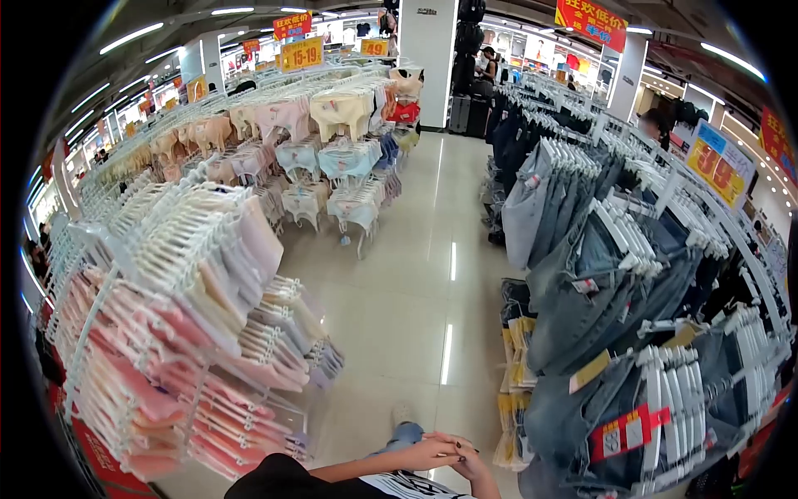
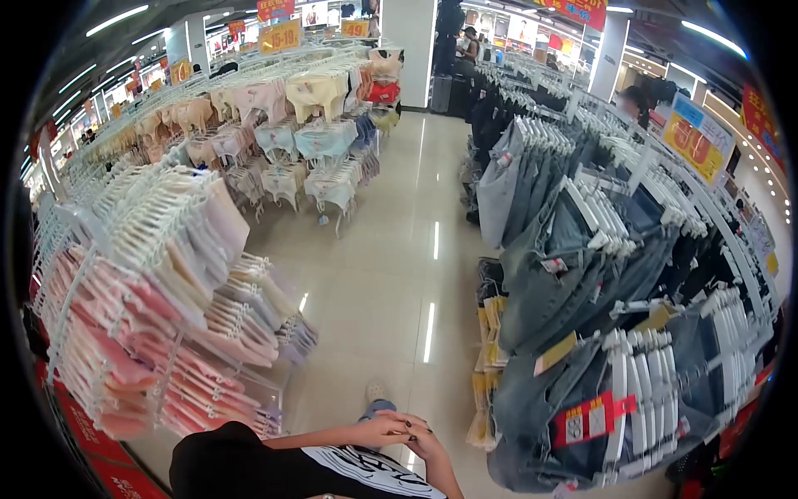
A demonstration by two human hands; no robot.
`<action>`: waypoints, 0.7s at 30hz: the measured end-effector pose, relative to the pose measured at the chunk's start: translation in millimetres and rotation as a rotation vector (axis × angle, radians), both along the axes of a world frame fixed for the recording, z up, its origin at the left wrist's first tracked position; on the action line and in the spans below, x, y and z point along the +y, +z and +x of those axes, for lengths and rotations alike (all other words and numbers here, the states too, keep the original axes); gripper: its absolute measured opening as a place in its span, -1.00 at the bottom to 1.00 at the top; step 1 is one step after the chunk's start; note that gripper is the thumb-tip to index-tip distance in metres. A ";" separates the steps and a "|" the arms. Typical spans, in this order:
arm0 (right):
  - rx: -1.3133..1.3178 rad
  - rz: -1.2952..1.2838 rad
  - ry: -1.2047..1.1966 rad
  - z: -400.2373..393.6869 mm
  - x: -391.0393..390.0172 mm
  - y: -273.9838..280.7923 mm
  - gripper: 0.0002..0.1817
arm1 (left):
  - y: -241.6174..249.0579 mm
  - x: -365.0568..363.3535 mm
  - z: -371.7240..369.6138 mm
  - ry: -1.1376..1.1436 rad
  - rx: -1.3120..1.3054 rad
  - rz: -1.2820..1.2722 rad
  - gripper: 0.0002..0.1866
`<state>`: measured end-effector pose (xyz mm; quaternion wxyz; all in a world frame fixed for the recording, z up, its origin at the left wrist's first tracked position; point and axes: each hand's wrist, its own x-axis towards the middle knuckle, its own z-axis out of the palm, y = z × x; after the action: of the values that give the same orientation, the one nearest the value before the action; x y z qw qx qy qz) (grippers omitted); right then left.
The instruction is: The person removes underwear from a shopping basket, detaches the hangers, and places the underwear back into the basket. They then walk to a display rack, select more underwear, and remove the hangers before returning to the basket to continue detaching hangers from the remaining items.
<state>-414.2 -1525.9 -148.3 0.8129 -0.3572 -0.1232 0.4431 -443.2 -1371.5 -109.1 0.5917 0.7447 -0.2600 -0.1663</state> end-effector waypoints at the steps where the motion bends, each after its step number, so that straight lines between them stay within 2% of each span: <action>1: -0.005 0.001 -0.005 20.4 2.7 -2.2 -0.39 | 1.2 3.6 21.7 -0.022 0.037 -0.002 -0.75; 5: 0.006 -0.027 -0.034 110.8 22.2 -9.4 -0.43 | 1.8 27.1 116.8 -0.002 0.083 0.066 -0.72; 8: -0.025 -0.074 -0.053 188.3 59.9 18.2 -0.45 | -1.9 52.0 192.1 0.200 -0.238 0.018 -0.69; 9: -0.063 -0.106 -0.027 214.7 73.1 29.8 -0.49 | -17.1 59.4 216.8 0.228 -0.219 -0.105 -0.65; 12: -0.218 -0.181 0.023 282.7 108.5 49.0 -0.58 | -13.2 92.7 268.0 0.315 0.035 -0.101 -0.65; 14: -0.217 -0.213 0.070 318.0 130.1 53.9 -0.59 | 36.3 116.4 292.4 0.213 0.278 0.125 -0.69; 15: -0.378 -0.221 0.117 336.8 137.5 44.4 -0.61 | 53.8 129.3 306.3 0.163 0.397 0.236 -0.69; 16: -0.548 -0.224 0.160 356.7 139.9 25.0 -0.62 | 49.3 138.9 319.1 0.223 0.251 0.130 -0.69; 18: -0.582 -0.289 0.176 392.0 150.9 10.5 -0.65 | 21.5 147.0 339.3 0.323 -0.064 -0.080 -0.69; 20: -0.300 -0.421 0.139 417.3 163.2 18.2 -0.68 | -15.6 164.6 371.3 0.317 -0.158 0.036 -0.67; 21: -0.317 -0.446 0.183 439.7 172.0 7.2 -0.69 | -31.1 176.2 388.2 0.318 -0.194 0.094 -0.66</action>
<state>25.5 -1353.9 -141.1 0.6415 -0.5794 -0.1800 0.4694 -55.0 -1195.3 -140.2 0.5472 0.8158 -0.1868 -0.0104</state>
